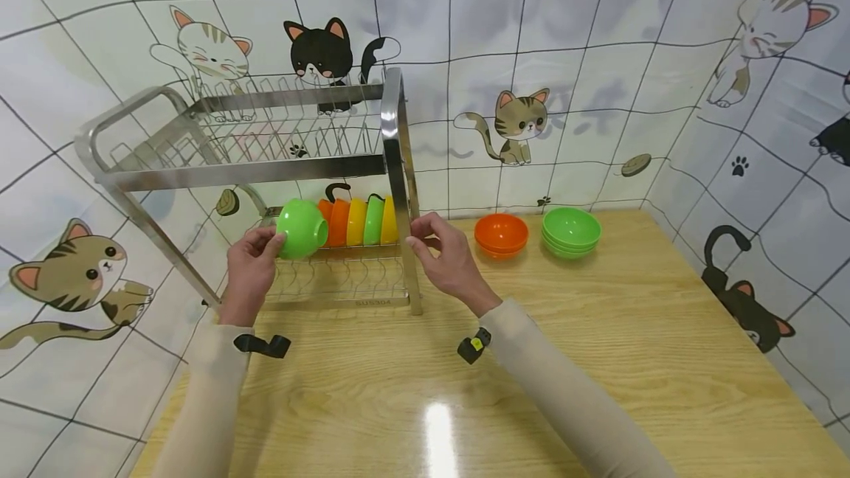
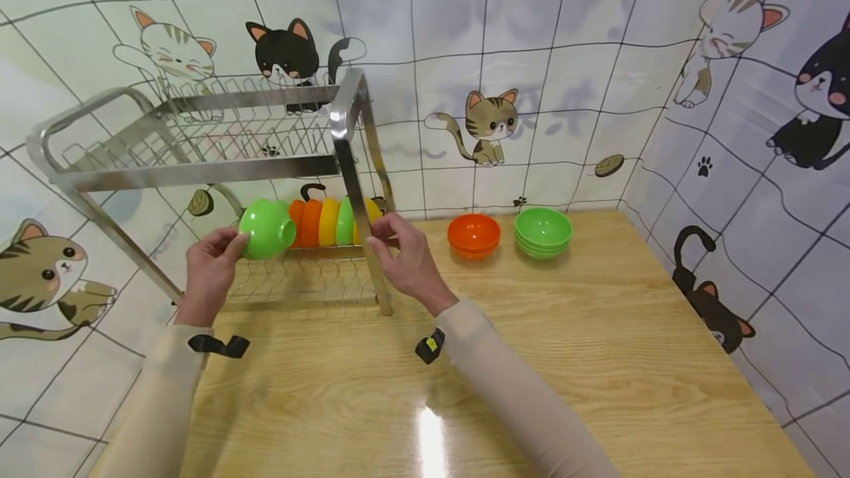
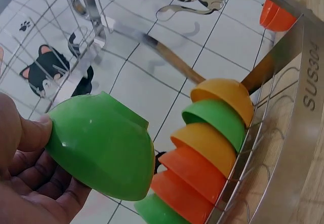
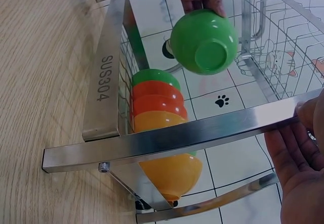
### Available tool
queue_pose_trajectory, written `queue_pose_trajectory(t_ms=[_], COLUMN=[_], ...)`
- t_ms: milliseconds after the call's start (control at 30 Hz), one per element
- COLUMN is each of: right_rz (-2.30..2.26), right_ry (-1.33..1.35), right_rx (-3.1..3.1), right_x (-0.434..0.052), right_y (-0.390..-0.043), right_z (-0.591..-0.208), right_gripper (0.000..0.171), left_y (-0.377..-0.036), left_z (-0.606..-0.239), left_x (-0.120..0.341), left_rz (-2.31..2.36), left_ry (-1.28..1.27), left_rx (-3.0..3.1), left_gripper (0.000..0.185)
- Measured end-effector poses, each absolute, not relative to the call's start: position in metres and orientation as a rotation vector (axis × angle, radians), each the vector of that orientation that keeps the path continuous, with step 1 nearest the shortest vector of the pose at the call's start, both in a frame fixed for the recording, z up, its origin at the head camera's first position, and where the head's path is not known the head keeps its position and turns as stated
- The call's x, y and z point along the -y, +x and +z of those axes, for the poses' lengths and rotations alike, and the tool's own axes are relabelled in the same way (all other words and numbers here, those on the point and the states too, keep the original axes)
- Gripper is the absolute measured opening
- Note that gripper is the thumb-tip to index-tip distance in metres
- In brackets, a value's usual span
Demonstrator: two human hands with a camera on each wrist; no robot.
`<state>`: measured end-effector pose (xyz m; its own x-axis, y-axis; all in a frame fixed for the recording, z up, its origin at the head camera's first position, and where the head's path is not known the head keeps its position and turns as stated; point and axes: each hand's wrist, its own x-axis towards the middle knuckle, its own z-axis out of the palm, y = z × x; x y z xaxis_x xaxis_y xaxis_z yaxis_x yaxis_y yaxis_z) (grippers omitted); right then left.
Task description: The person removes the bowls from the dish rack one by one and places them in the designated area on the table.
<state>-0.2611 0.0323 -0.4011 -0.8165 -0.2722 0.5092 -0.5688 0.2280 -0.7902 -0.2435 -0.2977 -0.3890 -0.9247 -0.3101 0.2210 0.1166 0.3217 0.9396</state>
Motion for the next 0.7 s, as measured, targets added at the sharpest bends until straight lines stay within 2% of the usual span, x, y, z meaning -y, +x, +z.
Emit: queue_pose_trajectory(t_ms=[467,700], right_rz=[1.658,1.658], right_ry=[0.76,0.747], right_rx=[2.244,2.263], right_x=[-0.034,-0.035], right_y=[-0.262,-0.263], right_z=[-0.402,-0.4], right_gripper=[0.017,0.016], left_y=[-0.206,-0.19], left_z=[-0.379,-0.372], left_x=[0.268,0.257], left_rz=[-1.536,-1.459], left_ry=[-0.105,-0.279], left_rx=[2.284,2.293], left_gripper=[0.026,0.016])
